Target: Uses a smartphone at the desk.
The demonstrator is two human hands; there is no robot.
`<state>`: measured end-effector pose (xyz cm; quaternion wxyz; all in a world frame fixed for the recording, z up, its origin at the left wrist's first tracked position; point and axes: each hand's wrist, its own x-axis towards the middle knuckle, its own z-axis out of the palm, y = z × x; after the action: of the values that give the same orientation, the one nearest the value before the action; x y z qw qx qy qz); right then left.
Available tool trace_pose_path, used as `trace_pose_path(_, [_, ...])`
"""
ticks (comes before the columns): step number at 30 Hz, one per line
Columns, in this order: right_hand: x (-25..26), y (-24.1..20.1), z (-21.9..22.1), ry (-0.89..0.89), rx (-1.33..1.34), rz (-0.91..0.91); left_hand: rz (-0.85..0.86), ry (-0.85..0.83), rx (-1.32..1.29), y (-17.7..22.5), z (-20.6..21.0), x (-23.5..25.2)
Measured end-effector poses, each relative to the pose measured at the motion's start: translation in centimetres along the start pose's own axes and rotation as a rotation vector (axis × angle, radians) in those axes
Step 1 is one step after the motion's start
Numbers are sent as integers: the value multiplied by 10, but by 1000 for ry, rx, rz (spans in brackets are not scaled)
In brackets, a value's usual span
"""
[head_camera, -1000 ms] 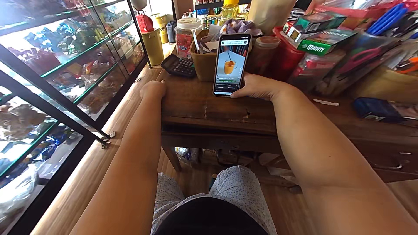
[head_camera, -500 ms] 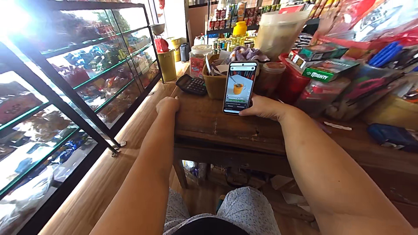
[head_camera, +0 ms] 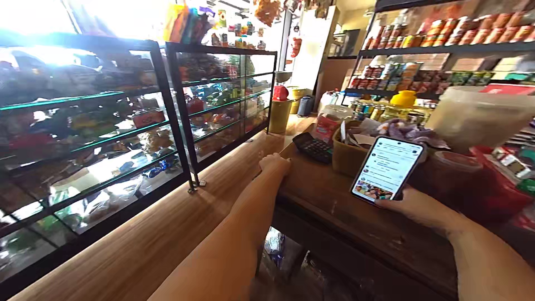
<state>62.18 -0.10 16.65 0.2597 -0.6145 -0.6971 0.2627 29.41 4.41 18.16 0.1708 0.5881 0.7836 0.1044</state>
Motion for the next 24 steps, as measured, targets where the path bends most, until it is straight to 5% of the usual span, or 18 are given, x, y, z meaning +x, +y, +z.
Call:
trace_pose_path(10, [10, 16, 2, 18, 27, -61, -33, 12, -25, -13, -3, -32])
trace_pose_path(21, [61, 97, 3, 15, 17, -126, 23, 35, -66, -36, -2, -46])
trace_pose_path(24, [12, 22, 1, -45, -7, -72, 65, 7, -71, -44, -7, -53])
